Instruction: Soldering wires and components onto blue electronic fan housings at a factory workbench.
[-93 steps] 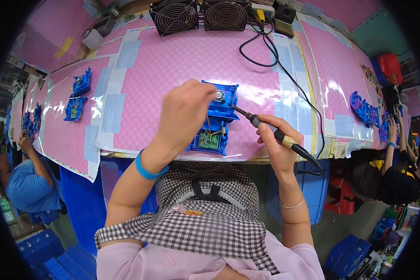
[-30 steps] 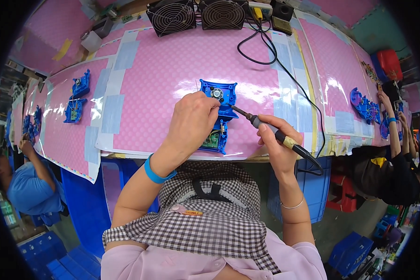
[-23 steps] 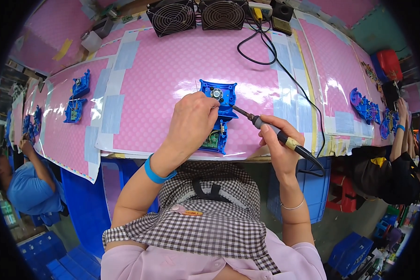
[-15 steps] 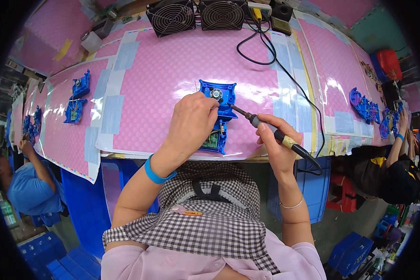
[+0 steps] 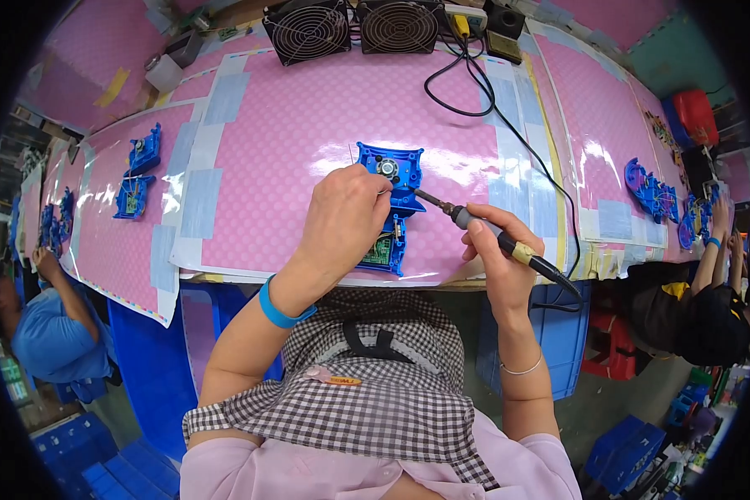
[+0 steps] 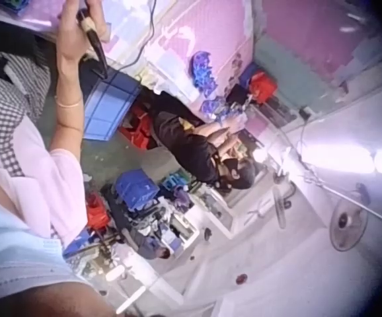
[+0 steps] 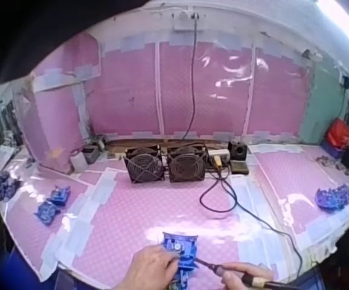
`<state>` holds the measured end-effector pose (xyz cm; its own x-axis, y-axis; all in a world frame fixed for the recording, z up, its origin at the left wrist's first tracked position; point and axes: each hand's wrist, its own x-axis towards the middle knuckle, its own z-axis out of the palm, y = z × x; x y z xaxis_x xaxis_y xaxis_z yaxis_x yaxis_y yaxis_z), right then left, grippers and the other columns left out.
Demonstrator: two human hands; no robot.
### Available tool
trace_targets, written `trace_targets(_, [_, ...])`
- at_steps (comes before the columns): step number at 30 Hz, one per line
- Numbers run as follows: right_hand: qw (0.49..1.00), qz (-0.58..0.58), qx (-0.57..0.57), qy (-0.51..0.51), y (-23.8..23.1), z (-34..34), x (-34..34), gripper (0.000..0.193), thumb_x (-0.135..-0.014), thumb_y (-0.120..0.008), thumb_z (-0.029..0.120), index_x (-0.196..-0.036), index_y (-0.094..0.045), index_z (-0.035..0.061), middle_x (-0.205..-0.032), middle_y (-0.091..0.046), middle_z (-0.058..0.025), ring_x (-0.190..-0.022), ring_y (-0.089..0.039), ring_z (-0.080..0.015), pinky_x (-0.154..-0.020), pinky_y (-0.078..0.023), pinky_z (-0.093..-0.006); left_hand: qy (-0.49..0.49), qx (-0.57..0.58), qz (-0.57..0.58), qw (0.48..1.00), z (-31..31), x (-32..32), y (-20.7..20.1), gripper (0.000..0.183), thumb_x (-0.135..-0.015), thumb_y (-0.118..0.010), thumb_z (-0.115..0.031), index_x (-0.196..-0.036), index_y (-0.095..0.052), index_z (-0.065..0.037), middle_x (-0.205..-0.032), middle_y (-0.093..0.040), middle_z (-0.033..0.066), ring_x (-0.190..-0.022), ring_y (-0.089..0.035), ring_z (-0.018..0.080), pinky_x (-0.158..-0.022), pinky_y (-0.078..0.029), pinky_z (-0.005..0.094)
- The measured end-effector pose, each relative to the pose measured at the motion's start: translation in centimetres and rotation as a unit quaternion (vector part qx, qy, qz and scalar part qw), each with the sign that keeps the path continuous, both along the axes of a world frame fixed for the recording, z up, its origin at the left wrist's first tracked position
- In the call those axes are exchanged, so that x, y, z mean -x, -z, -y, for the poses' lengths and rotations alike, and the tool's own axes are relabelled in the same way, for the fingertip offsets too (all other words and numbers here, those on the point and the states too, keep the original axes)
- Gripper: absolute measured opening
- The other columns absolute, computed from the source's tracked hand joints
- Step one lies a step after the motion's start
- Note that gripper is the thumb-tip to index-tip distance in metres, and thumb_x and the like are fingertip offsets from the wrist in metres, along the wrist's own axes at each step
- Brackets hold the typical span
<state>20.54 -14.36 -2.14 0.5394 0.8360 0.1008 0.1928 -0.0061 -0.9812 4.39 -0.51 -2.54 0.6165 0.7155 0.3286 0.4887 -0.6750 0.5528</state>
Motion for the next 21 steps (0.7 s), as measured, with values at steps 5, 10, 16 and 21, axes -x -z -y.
trace_targets(5, [0.998,-0.037,-0.047,0.027,-0.2,0.1,0.0,0.022,-0.089,-0.063,0.006,-0.107,-0.065,-0.0069,-0.076,-0.067,-0.0115,-0.059,-0.061,-0.0123,-0.058,-0.049,-0.0232,0.004,0.007,0.003,1.0,0.0,0.0,0.0,0.011,-0.078,-0.062,-0.007,-0.081,-0.07,0.0,-0.076,-0.062,0.0163,-0.077,-0.062,0.0332,-0.071,-0.049,0.0446])
trace_targets(10, [0.996,-0.046,-0.067,0.03,0.0,0.4,-0.1,0.021,-0.089,-0.063,0.006,-0.106,-0.065,-0.0069,-0.076,-0.066,-0.0122,-0.059,-0.061,-0.0132,-0.057,-0.049,-0.0233,0.005,0.005,-0.001,1.0,-0.1,0.0,0.0,0.011,-0.077,-0.061,-0.007,-0.081,-0.07,0.0,-0.076,-0.062,0.0165,-0.077,-0.062,0.0333,-0.071,-0.049,0.0448])
trace_targets(16, [0.997,-0.043,-0.07,0.015,0.2,0.4,-0.2,0.021,-0.089,-0.063,0.005,-0.106,-0.064,-0.0075,-0.076,-0.066,-0.0126,-0.059,-0.061,-0.0135,-0.057,-0.048,-0.0236,0.002,0.003,0.017,1.0,0.0,0.2,-0.8,0.011,-0.079,-0.066,-0.008,-0.085,-0.071,-0.001,-0.077,-0.066,0.013,-0.073,-0.065,0.0268,-0.067,-0.05,0.0361])
trace_targets(21, [0.997,-0.028,-0.074,0.027,-0.1,0.6,-0.2,0.021,-0.089,-0.062,0.005,-0.106,-0.065,-0.0074,-0.077,-0.066,-0.0125,-0.06,-0.061,-0.0134,-0.058,-0.049,-0.0237,-0.082,0.038,0.179,0.98,-0.1,1.8,-1.7,0.01,-0.08,-0.07,-0.006,-0.088,-0.07,0.0,-0.081,-0.069,0.0107,-0.074,-0.067,0.0194,-0.067,-0.05,0.0302])
